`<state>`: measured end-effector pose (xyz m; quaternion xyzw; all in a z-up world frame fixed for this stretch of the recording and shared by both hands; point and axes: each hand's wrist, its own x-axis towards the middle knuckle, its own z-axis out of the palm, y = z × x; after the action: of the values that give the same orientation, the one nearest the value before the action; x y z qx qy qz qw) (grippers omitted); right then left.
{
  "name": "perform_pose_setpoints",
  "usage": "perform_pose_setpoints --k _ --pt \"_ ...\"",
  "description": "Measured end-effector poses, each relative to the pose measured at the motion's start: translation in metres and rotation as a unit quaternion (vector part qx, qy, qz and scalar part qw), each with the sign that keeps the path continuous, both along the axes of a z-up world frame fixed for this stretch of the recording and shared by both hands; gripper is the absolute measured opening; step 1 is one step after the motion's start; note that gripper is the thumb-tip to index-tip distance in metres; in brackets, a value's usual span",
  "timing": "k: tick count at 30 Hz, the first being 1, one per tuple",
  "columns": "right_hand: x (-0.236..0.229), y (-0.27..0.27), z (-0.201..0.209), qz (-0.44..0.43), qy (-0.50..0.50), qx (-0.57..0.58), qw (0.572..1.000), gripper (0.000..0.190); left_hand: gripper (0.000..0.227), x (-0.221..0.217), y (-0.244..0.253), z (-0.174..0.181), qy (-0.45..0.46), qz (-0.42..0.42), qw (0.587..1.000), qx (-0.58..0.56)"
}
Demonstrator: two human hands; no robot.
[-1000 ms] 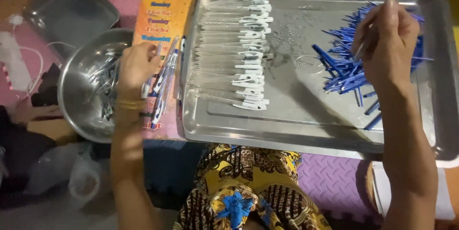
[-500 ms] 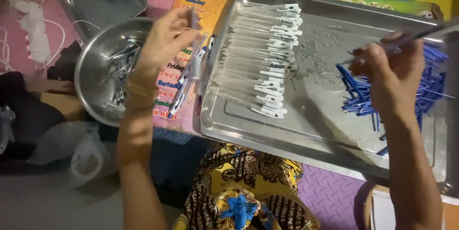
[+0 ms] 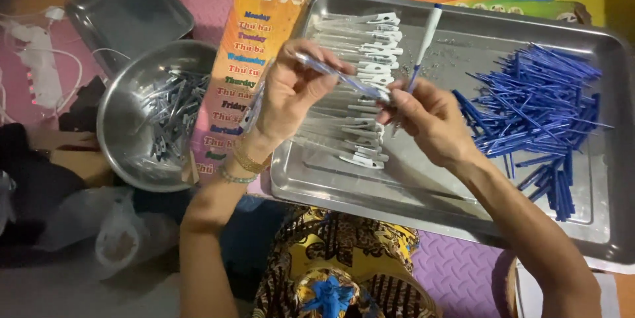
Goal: The person repeatedly picks white marker bodies from a metal tray, inserts blue ink cartridges into them, and places the assembled markers back on the tray. The process is continuous and repetitive throughout the clip.
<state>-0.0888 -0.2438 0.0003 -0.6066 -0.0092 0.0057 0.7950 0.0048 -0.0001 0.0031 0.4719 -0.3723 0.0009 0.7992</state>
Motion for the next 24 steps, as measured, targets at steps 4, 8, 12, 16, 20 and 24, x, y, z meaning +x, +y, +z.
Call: perform_pose_setpoints --k 4,8,12,16,20,24 --pt "0.008 -0.04 -0.008 -0.054 -0.062 -0.086 0.993 0.027 0.02 -0.01 0.005 0.002 0.012 -0.105 0.991 0.081" --pt "0.01 -0.061 0.008 -0.012 -0.206 -0.311 0.928 0.023 0.037 -0.001 0.01 0.014 0.094 -0.285 0.941 0.155" --pt "0.004 -0.05 0.005 0.013 -0.215 -0.384 0.898 0.019 0.031 -0.008 -0.017 -0.009 0.154 -0.282 0.899 0.298" --pt "0.015 -0.049 0.005 -0.029 -0.306 -0.342 0.888 0.019 0.026 -0.01 -0.027 -0.02 0.183 -0.295 0.895 0.279" --pt "0.023 -0.1 -0.006 -0.213 -0.175 -0.21 0.938 0.033 0.022 -0.004 -0.02 -0.015 0.186 -0.214 0.935 0.214" --pt "0.01 -0.08 0.035 -0.23 -0.06 -0.062 0.969 0.038 0.029 0.011 -0.023 -0.039 0.228 -0.173 0.942 0.175"
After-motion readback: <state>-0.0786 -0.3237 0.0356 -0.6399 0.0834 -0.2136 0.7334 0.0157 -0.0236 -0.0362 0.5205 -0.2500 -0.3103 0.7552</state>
